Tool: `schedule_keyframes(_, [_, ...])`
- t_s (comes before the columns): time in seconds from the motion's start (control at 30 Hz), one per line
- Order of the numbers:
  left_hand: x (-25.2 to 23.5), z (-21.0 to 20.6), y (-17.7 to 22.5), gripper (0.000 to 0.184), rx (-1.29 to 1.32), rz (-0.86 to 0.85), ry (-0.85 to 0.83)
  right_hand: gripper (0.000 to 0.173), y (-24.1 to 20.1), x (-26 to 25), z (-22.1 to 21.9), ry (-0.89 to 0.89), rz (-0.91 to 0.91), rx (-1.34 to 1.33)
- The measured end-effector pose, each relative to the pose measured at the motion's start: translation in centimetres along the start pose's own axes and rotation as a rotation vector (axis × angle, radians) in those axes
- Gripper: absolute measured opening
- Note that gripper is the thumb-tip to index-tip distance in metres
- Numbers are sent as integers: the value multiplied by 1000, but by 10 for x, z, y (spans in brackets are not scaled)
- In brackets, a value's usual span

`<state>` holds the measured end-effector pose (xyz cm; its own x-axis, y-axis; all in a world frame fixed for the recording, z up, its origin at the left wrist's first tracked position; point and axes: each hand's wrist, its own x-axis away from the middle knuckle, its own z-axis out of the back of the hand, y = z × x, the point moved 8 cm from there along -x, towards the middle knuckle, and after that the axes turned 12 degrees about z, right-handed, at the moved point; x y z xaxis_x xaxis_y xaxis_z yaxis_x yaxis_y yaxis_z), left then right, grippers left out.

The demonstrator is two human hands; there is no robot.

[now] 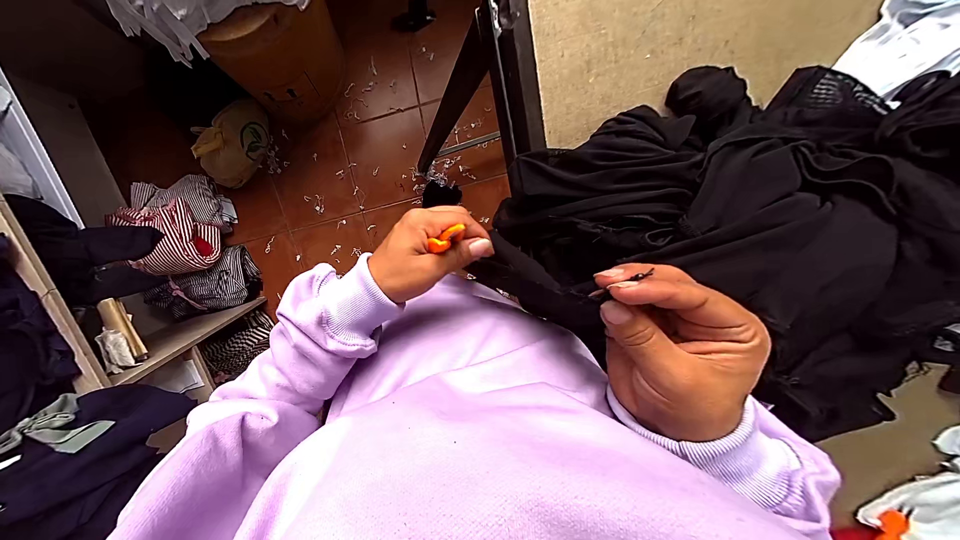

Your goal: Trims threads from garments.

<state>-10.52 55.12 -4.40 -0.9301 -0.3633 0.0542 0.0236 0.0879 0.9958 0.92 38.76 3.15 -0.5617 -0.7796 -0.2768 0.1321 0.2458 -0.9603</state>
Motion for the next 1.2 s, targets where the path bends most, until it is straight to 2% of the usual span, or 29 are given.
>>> schedule_keyframes(0.2, [13,35,-6,13,-547,57,300,26,1,-1,-2,2,-7,-1])
schedule_keyframes(0.27, [13,36,1,30,-616,124,295,28,2,-1,-5,-20,-20,9])
schedule_keyframes(0.33, [13,23,14,40,-580,128,156,30,3,-1,-8,-52,-35,17])
schedule_keyframes(0.43, [14,-4,43,37,-463,-12,-95,32,3,-1,-15,-126,-65,41])
schedule_keyframes(0.5, [13,-14,55,34,-420,-85,-191,34,3,-1,-18,-171,-70,57])
schedule_keyframes(0.67, [7,-20,57,33,-491,-124,-202,34,4,1,-22,-222,-75,75])
schedule_keyframes(1.0, [8,-24,55,27,-372,-167,-130,36,5,1,-24,-247,-87,68])
schedule_keyframes(1.1, [9,-9,37,29,-295,-75,-46,52,8,0,-22,-193,-128,-8])
schedule_keyframes(1.2, [14,0,12,45,-316,18,-29,69,13,-1,-18,-139,-173,-83])
